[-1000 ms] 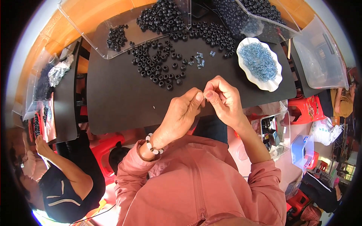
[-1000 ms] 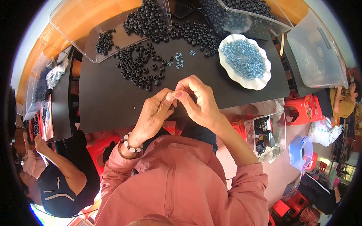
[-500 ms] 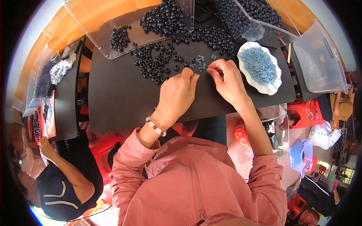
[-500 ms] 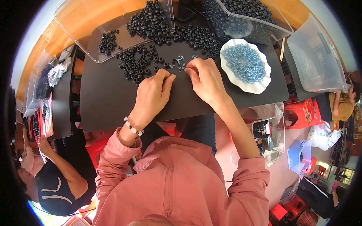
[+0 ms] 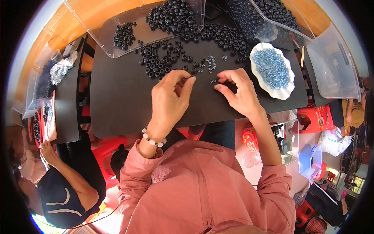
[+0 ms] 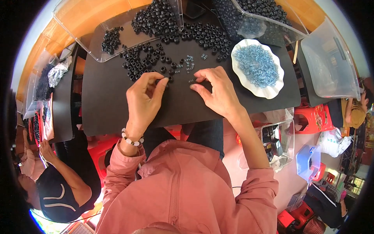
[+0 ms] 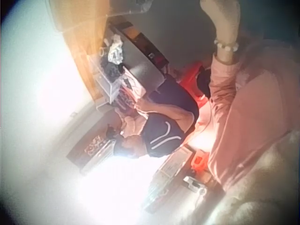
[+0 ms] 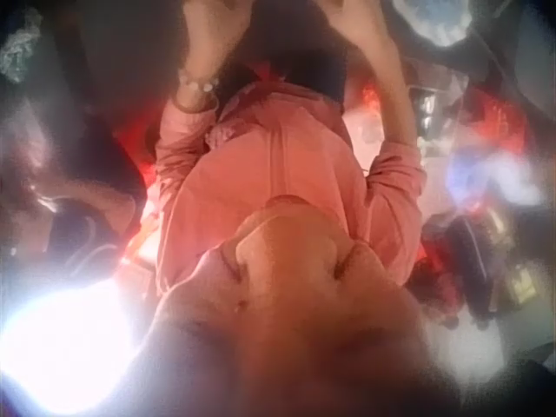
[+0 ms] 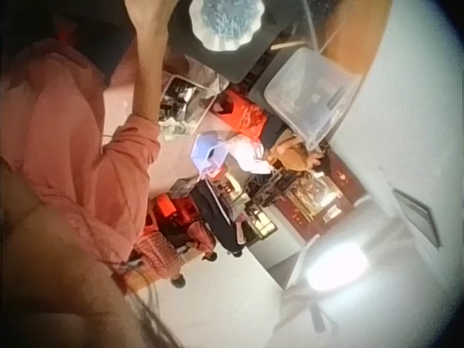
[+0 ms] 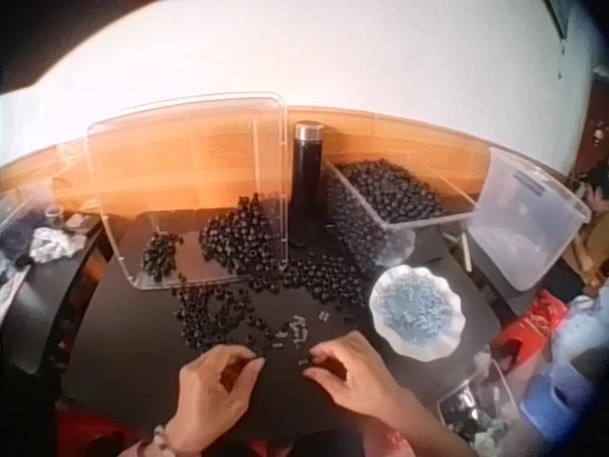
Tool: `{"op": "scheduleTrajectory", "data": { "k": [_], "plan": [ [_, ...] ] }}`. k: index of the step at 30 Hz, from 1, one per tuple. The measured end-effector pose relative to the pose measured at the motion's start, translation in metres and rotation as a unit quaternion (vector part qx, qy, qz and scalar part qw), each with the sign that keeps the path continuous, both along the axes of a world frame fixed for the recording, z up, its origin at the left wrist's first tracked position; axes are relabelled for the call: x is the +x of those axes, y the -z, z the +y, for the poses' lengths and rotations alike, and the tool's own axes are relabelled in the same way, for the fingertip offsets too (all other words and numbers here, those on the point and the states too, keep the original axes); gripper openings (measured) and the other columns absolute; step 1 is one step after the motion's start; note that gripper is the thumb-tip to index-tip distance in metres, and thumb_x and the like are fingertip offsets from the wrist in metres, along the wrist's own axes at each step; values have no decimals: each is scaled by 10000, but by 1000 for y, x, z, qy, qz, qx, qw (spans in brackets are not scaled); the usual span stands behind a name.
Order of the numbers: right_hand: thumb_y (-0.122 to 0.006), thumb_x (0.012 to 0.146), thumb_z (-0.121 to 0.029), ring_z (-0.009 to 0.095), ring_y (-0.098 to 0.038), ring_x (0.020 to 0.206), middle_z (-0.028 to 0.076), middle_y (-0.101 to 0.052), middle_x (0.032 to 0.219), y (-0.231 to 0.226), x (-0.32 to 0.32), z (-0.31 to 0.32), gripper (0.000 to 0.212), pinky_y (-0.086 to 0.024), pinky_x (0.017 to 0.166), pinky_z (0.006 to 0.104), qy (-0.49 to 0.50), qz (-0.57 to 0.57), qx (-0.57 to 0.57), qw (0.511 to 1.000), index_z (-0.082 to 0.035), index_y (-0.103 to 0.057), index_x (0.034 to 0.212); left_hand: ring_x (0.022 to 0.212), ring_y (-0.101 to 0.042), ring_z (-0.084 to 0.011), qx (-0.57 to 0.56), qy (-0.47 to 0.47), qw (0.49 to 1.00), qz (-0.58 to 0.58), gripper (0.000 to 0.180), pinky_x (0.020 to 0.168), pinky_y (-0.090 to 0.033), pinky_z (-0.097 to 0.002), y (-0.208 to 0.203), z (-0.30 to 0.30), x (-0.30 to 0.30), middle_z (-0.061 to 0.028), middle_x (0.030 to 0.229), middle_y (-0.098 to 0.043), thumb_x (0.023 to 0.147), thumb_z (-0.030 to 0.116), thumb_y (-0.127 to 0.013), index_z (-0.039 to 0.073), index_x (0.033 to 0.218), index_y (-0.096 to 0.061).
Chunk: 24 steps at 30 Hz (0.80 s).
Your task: The person assembles components by picking up small cylindrical inserts and pressing them into black beads by hand.
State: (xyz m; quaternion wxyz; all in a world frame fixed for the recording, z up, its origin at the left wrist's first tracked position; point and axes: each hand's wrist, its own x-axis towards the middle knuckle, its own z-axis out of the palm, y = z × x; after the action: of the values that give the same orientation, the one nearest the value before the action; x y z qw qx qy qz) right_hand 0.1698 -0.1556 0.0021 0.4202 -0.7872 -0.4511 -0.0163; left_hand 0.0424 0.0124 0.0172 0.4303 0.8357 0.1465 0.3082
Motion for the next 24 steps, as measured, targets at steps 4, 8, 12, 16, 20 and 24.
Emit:
{"op": "scheduleTrajectory", "data": {
  "k": [4,8,12,16,20,24],
  "plan": [
    [-761,759,-146,247,-570,794,33,-662,792,-3,-3,5,234,-481,682,356,11,-33,-37,999,-69,-595,905,540,-521,-64,-9,-54,997,-58,107,488,-402,-212,0,7,-18,-40,734,-617,820,26,-708,24,908,-648],
    [-751,773,-169,241,-570,762,22,-655,770,-5,-4,11,209,-477,654,360,41,-18,-64,997,-76,-578,844,614,-520,-49,-59,-102,991,-65,89,543,-412,-195,7,10,-45,-12,766,-598,839,35,-695,26,920,-656],
    [-725,803,-173,230,-567,746,21,-647,759,-6,1,15,178,-473,639,365,46,-53,-74,995,-75,-577,804,667,-489,-18,-168,-89,981,-46,151,578,-407,-167,15,10,-66,12,813,-598,918,97,-633,1,1035,-630],
    [-707,823,-166,227,-567,747,31,-648,783,-9,2,13,139,-474,651,356,35,-40,-53,997,-71,-607,839,661,-492,-24,-238,-90,966,-44,215,580,-404,-164,18,13,-74,-5,837,-623,939,156,-613,-2,1085,-628],
    [-737,791,-145,231,-571,749,40,-650,786,-6,-4,13,161,-475,659,351,20,-43,-37,998,-70,-612,859,686,-495,-29,-265,-104,957,-51,175,613,-428,-179,18,14,-74,14,842,-593,940,124,-606,15,1075,-629],
    [-820,688,-147,225,-561,705,38,-599,708,-14,-44,30,271,-460,607,343,-58,-69,10,996,-68,-614,845,670,-477,-30,-289,-128,939,-138,199,598,-406,-176,18,12,-53,-10,880,-610,957,139,-580,13,1110,-601]
  ]
}}
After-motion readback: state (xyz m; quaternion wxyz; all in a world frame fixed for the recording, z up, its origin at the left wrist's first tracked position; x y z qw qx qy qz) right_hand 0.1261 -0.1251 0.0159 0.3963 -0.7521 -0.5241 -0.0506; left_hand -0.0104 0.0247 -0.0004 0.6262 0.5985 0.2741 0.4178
